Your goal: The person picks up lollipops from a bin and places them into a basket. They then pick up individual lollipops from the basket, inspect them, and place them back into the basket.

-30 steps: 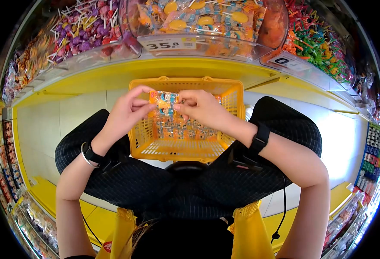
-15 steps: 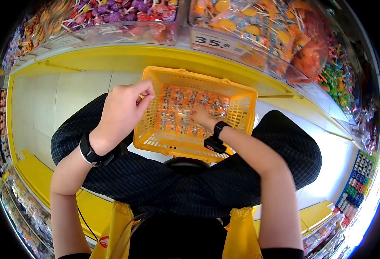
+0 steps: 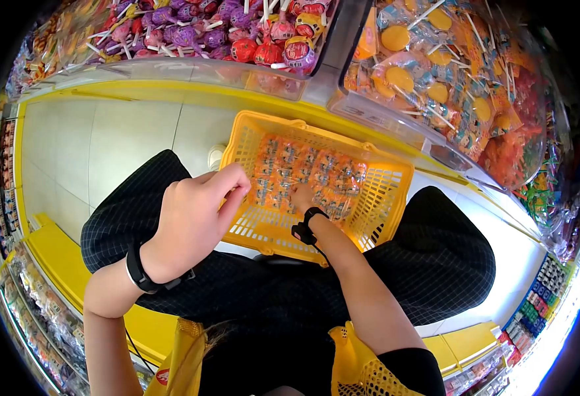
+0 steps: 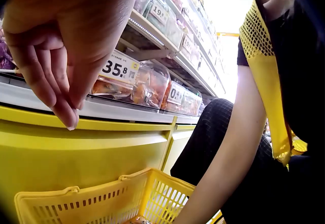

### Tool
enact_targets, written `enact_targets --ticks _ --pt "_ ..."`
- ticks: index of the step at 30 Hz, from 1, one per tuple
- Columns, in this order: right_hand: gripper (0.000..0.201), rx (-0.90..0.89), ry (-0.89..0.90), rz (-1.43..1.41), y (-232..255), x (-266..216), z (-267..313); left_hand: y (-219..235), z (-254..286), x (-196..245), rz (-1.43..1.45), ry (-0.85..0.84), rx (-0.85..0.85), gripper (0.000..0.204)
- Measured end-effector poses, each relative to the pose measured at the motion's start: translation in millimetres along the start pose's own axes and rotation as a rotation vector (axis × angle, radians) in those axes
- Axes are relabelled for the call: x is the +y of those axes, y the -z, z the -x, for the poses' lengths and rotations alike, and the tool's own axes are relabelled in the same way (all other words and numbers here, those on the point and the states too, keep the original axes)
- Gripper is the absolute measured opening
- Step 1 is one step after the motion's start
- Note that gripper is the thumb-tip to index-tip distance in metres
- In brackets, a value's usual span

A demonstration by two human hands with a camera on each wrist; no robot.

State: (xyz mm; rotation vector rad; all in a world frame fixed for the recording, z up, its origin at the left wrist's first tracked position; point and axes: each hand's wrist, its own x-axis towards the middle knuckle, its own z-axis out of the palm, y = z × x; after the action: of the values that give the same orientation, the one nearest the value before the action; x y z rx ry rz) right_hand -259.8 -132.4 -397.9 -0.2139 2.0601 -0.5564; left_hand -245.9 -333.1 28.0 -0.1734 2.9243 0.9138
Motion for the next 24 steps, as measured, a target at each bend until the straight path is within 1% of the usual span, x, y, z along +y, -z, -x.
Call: enact_targets --ticks 1,2,6,8,9,11,12,14,15,17,18,20,21,22,24 --pt "0.024 0.083 0.029 -0.056 -3.6 0.5 0.0 -0.3 0.1 -0.2 0.003 0.002 -0.001 0.011" --pt "0.035 0.166 0.059 -0.113 -4.8 -2.4 1.8 -0.5 0.3 -0.7 0.000 -0.001 -0.002 0.011" --pt "0.030 0.196 -0.001 -0.176 -9.0 -11.4 6.9 -2.7 -0.5 -1.8 0.011 -0.007 -0.008 0.011" --pt "0.023 0.365 0.091 -0.118 -15.7 -9.8 10.9 -5.0 0.5 -4.1 -0.007 -0.005 -0.018 0.011" --pt "0.023 0.368 0.088 -0.119 -19.0 -8.2 9.7 -6.1 0.6 -4.8 -0.024 -0.008 -0.022 0.011" --pt "0.021 0.481 0.126 -0.005 -20.4 -11.0 8.1 -7.3 0.6 -5.2 -0.031 -0.013 -0.029 0.011" --pt "0.021 0.487 0.128 -0.002 -19.8 -14.8 9.3 -8.4 0.2 -4.8 -0.039 -0.013 -0.034 0.010" --pt "0.018 0.655 0.185 -0.053 -18.2 -25.2 17.2 -13.9 -1.3 -5.5 -0.062 -0.033 -0.023 0.009" --pt "0.018 0.657 0.189 -0.046 -10.8 -33.2 21.4 -16.9 -1.7 -6.2 -0.088 -0.051 -0.019 0.009" --pt "0.016 0.550 0.135 -0.188 7.0 -47.7 21.3 -22.2 -3.5 -5.6 -0.118 -0.054 -0.019 0.008" --pt "0.016 0.558 0.137 -0.184 14.5 -48.3 13.4 -24.5 -4.4 -4.7 -0.152 -0.062 -0.022 0.008" --pt "0.022 0.333 0.173 -0.142 34.6 -48.4 0.8 -27.4 -6.3 -2.7 -0.148 -0.092 -0.005 0.008" --pt "0.025 0.283 0.258 -0.225 56.6 -61.2 16.5 -28.9 -8.1 -0.6 -0.147 -0.118 0.004 0.008" --pt "0.025 0.314 0.261 -0.223 78.7 -74.0 33.1 -31.2 -9.6 1.7 -0.146 -0.145 0.019 0.008" --pt "0.021 0.158 0.428 -0.186 119.2 -99.3 71.4 -36.4 -12.9 5.9 -0.196 -0.156 0.011 0.007"
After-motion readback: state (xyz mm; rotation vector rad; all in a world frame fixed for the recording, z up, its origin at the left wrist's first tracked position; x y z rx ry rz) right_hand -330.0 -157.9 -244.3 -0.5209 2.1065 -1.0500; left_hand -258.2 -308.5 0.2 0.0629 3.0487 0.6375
